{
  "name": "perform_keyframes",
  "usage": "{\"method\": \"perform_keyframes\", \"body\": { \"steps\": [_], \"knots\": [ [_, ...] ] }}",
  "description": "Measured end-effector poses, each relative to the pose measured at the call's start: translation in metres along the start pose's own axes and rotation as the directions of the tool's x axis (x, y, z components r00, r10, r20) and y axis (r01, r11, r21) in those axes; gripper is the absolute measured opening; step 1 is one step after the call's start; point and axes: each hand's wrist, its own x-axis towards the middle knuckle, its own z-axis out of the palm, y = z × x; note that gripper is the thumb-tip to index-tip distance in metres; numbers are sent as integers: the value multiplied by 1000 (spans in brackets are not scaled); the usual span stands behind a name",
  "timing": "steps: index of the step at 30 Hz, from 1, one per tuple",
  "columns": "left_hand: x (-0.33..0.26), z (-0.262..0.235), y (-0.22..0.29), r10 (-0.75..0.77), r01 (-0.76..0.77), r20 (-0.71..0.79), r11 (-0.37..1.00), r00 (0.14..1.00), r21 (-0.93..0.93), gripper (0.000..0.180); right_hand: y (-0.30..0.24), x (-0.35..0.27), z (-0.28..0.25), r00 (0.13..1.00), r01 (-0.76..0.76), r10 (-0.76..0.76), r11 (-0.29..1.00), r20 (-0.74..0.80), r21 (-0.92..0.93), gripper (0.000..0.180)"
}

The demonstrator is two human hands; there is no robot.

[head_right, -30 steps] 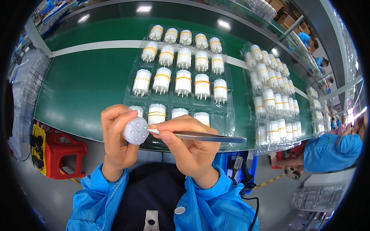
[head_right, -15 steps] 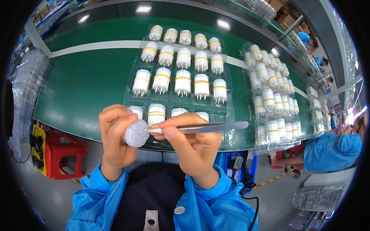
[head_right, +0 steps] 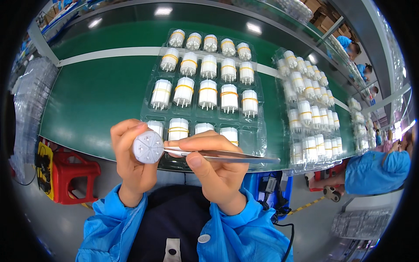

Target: The person uses tweezers to insert small white pins into the bottom of cylindrical white components. They handle the components one at a time, placing each finished unit into a clear plastic tray on the green workbench.

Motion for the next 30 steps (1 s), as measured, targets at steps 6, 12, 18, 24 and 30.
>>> {"method": "perform_keyframes", "body": {
  "steps": [6,12,18,24,30],
  "knots": [
    [-6,-2,-5,20,-22,56,999,998,37,56,1,-4,1,994,111,-105,978,44,-177,16],
    [-5,-1,-7,42,-46,54,997,998,66,58,-3,-1,2,988,154,-137,941,74,-301,16],
    [-4,-2,-6,45,-49,61,996,997,71,58,-2,0,3,989,142,-128,949,68,-282,16],
    [-3,-3,-6,59,-66,67,992,996,104,57,-2,-2,6,995,97,-93,959,30,-267,14],
    [-2,-5,-8,69,-74,56,992,996,103,56,-1,-3,4,995,88,-76,967,57,-240,11]
  ]
}}
